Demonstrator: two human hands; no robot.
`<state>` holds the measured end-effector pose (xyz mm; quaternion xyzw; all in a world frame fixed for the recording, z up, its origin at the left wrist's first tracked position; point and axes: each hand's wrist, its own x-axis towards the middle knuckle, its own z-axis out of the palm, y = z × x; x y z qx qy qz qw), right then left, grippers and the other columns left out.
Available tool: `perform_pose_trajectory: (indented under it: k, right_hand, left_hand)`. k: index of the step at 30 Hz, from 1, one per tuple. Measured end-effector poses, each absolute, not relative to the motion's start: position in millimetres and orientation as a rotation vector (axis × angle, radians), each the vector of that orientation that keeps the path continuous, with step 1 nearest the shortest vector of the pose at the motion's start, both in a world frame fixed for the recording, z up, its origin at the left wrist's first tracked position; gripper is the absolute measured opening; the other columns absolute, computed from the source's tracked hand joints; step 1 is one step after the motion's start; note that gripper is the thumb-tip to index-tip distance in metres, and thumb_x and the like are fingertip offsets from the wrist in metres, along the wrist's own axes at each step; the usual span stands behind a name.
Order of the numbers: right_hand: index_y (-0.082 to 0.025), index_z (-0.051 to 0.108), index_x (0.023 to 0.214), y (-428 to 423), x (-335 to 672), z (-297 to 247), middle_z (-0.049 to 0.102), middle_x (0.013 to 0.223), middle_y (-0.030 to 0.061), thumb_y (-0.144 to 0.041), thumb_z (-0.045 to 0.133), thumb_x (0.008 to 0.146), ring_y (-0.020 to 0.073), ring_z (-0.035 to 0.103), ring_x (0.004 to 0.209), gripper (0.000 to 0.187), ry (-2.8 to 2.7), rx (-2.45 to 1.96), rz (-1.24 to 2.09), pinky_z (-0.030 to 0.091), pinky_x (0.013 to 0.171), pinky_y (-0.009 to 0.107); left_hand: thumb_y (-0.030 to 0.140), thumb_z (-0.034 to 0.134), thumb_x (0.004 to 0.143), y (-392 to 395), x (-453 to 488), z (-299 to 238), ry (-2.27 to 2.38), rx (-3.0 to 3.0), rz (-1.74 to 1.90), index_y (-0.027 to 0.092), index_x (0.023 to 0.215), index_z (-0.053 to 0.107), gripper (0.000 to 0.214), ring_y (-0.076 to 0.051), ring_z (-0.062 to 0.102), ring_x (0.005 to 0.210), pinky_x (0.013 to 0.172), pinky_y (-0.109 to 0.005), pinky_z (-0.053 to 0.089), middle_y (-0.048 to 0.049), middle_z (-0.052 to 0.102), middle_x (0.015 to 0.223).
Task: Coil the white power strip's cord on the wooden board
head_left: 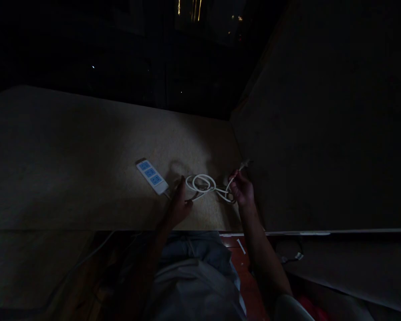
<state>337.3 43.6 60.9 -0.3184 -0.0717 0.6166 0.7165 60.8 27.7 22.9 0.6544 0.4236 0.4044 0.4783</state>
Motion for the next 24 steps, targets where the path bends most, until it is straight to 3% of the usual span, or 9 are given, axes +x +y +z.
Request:
perform_pose_trajectory:
  k: [2,4,7,10,14,24]
  right_hand:
    - [-0.023,0.063,0.087,45,336,69,0.072,0.076,-0.0033,0.0,0.059,0.08,0.0093,0.068,0.069,0.024,-0.128,-0.652,1.363,0.06,0.067,0.02]
    - [-0.022,0.062,0.088,48,336,78,0.071,0.078,-0.0027,-0.001,0.059,0.08,0.0089,0.067,0.069,0.023,-0.146,-0.627,1.369,0.059,0.067,0.019]
    - [-0.021,0.059,0.086,54,342,86,0.069,0.076,-0.0033,0.0,0.058,0.08,0.0075,0.064,0.064,0.022,-0.206,-0.624,1.364,0.056,0.062,0.017]
    - [-0.021,0.057,0.082,58,353,89,0.065,0.072,-0.0048,0.001,0.053,0.08,0.0062,0.06,0.059,0.023,-0.241,-0.663,1.302,0.052,0.055,0.016]
    - [-0.021,0.057,0.078,59,367,87,0.061,0.068,-0.0059,0.002,0.053,0.077,0.0066,0.056,0.055,0.023,-0.313,-0.772,1.215,0.047,0.051,0.016]
    - [-0.022,0.061,0.076,57,376,76,0.062,0.07,-0.0044,0.004,0.056,0.071,0.0078,0.051,0.054,0.027,-0.445,-0.935,1.129,0.044,0.046,0.018]
  left_hand:
    - [0.024,0.063,0.079,29,62,15,1.176,1.896,0.917,0.015,0.155,0.024,0.087,-0.034,0.043,0.137,0.111,-0.053,0.039,-0.0198,0.039,0.154]
    - [0.028,0.066,0.08,31,64,11,1.241,2.117,0.833,0.014,0.149,0.038,0.075,-0.034,0.05,0.13,0.109,-0.052,0.04,-0.0206,0.053,0.141]
    - [0.027,0.064,0.085,34,62,13,1.316,2.294,0.732,0.016,0.13,0.06,0.046,-0.03,0.061,0.111,0.099,-0.047,0.047,-0.0157,0.069,0.114]
    - [0.023,0.058,0.091,37,50,18,1.269,2.385,0.676,0.02,0.107,0.072,0.022,-0.024,0.063,0.098,0.092,-0.04,0.049,-0.0099,0.072,0.101]
    - [0.021,0.054,0.092,42,21,19,1.234,2.47,0.7,0.02,0.09,0.074,0.021,-0.023,0.062,0.091,0.087,-0.038,0.048,-0.0082,0.071,0.092]
    - [0.025,0.048,0.091,63,-49,19,1.601,2.475,0.729,0.022,0.088,0.074,0.027,-0.031,0.058,0.1,0.095,-0.046,0.04,-0.0105,0.071,0.097]
